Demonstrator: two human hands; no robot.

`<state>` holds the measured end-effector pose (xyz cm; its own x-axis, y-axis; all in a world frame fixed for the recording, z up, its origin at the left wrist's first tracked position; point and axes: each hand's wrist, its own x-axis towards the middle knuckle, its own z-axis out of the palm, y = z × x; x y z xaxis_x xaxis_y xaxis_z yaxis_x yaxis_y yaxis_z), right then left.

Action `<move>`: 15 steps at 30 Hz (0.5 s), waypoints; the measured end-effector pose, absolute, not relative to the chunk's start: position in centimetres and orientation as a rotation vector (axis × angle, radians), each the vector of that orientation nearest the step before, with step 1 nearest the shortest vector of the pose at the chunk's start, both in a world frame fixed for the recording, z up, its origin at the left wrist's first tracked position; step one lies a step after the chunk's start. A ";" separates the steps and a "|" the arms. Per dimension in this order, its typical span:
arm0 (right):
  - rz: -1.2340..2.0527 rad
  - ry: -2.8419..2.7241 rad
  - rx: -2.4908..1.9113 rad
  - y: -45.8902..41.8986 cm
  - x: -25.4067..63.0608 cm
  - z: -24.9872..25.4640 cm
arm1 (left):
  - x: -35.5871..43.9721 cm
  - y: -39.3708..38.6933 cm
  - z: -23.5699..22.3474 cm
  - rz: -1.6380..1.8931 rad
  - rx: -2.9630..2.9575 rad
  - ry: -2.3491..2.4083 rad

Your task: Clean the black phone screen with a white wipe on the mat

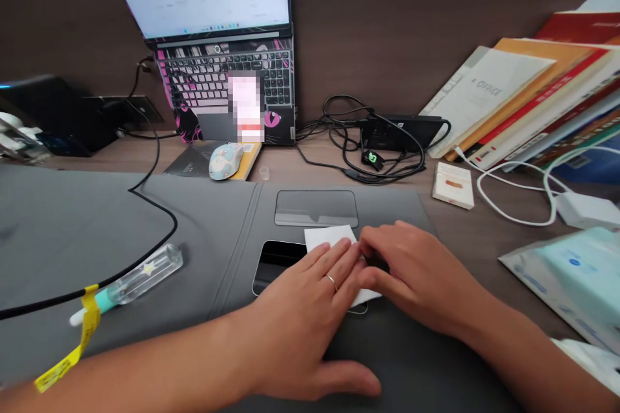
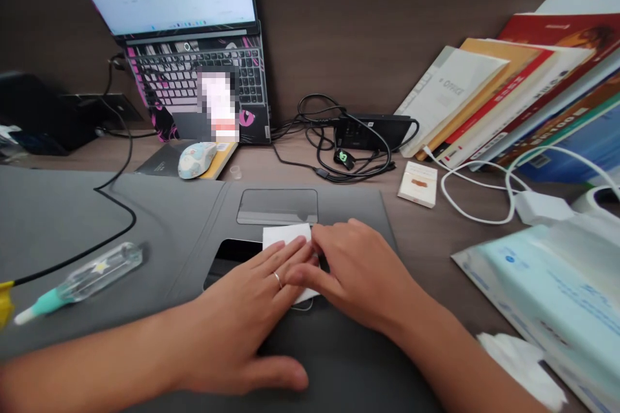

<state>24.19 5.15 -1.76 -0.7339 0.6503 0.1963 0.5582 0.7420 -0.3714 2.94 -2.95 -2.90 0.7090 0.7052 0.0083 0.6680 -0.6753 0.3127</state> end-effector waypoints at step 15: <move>0.651 -2.629 -0.732 2.4 24.3 -1.9 | -4.7 -3.4 -2.8 0.200 2.980 1.014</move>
<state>24.33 2.45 -1.86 -0.8116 0.5519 0.1914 0.3988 0.7629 -0.5088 -4.71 -3.40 -2.76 0.7851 0.6069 0.1238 0.6085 -0.7930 0.0292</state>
